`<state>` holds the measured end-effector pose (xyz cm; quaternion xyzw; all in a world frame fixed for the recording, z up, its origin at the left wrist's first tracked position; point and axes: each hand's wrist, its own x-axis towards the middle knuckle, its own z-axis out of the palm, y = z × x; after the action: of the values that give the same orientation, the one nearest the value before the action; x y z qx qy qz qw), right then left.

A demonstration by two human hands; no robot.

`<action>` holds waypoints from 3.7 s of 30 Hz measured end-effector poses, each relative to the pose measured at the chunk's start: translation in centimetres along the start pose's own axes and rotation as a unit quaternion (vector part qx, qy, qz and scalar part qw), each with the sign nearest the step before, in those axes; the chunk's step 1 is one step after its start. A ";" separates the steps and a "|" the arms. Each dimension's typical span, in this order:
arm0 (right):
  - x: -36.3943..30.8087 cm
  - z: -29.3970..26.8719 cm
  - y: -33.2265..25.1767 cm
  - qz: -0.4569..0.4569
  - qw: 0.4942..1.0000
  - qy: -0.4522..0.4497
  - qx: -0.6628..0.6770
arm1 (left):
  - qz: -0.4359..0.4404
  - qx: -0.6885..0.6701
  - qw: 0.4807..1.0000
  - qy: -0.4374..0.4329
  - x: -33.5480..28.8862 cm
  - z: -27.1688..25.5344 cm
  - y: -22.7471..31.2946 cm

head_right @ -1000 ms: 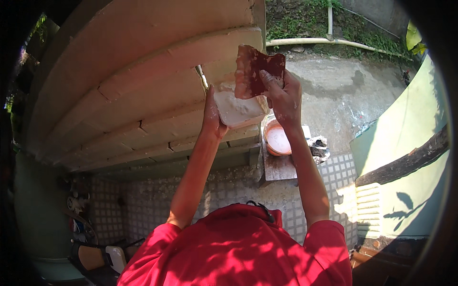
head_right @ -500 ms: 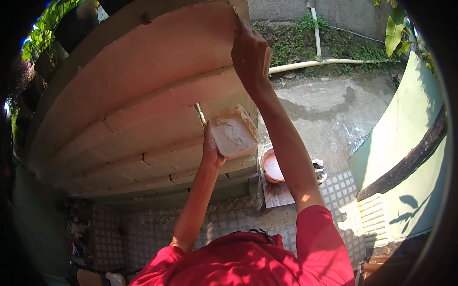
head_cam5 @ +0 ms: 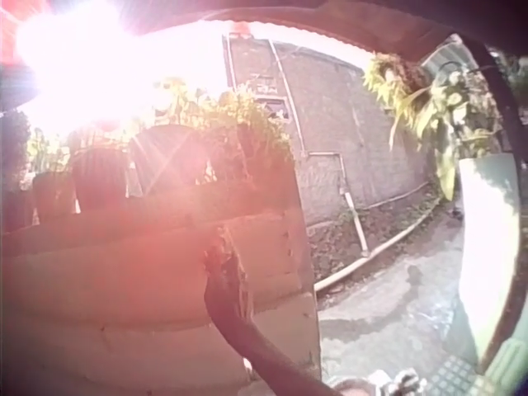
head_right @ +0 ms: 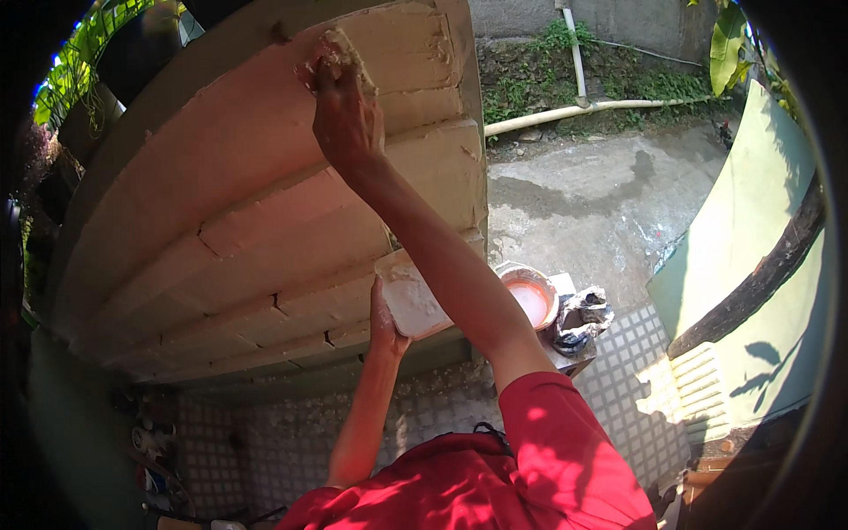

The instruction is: Applying and smoothing plaster or spackle onto a wall corner using a container and a scraper.

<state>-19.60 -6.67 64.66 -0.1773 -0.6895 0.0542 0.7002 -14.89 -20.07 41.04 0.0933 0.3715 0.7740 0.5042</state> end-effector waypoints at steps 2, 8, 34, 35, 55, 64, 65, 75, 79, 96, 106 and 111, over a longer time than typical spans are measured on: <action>-0.6 -0.6 -1.1 0.001 1.000 0.006 0.029 | 0.011 -0.013 1.000 0.011 -0.7 -0.3 0.5; 0.2 -6.4 1.6 0.002 1.000 -0.007 -0.018 | 0.009 -0.015 1.000 0.005 -2.0 -2.4 1.0; -1.2 -6.8 5.5 0.080 0.983 0.032 -0.162 | 0.029 -0.047 0.998 0.040 -5.9 -6.1 -0.1; -1.9 -5.5 4.3 0.070 0.990 0.015 -0.121 | 0.039 -0.045 0.997 0.043 -6.0 -6.1 -0.1; -12.7 -11.2 7.3 0.137 0.985 -0.019 -0.107 | 0.022 -0.052 0.997 0.061 -8.5 -7.4 -0.8; -13.4 -12.9 7.4 0.137 0.987 0.006 -0.078 | 0.038 -0.069 0.994 0.071 -9.8 -8.0 0.3; -13.0 -13.9 8.6 0.135 0.986 0.013 -0.101 | 0.037 -0.066 0.994 0.072 -9.7 -8.0 0.2; -14.6 -10.7 7.2 0.141 0.989 -0.013 -0.047 | 0.040 -0.078 0.993 0.085 -9.5 -9.9 -0.6; -14.7 -10.4 5.6 0.145 0.988 -0.054 -0.004 | 0.045 -0.067 0.993 0.082 -9.3 -9.6 -0.8; 1.8 -4.6 4.8 0.043 0.994 0.054 -0.088 | 0.056 -0.078 0.992 0.087 -9.1 -9.7 -0.6; -1.6 -2.2 -2.6 0.021 0.999 -0.006 0.047 | 0.049 -0.102 0.992 0.054 -9.3 -10.8 0.4; 1.7 -7.2 4.3 0.065 0.987 0.095 -0.115 | 0.046 -0.096 0.993 0.055 -10.0 -9.9 1.0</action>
<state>-11.74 -3.39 65.02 -0.3056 -0.6086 0.0030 0.7323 -16.02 -33.54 36.99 0.0191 0.3182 0.8324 0.4533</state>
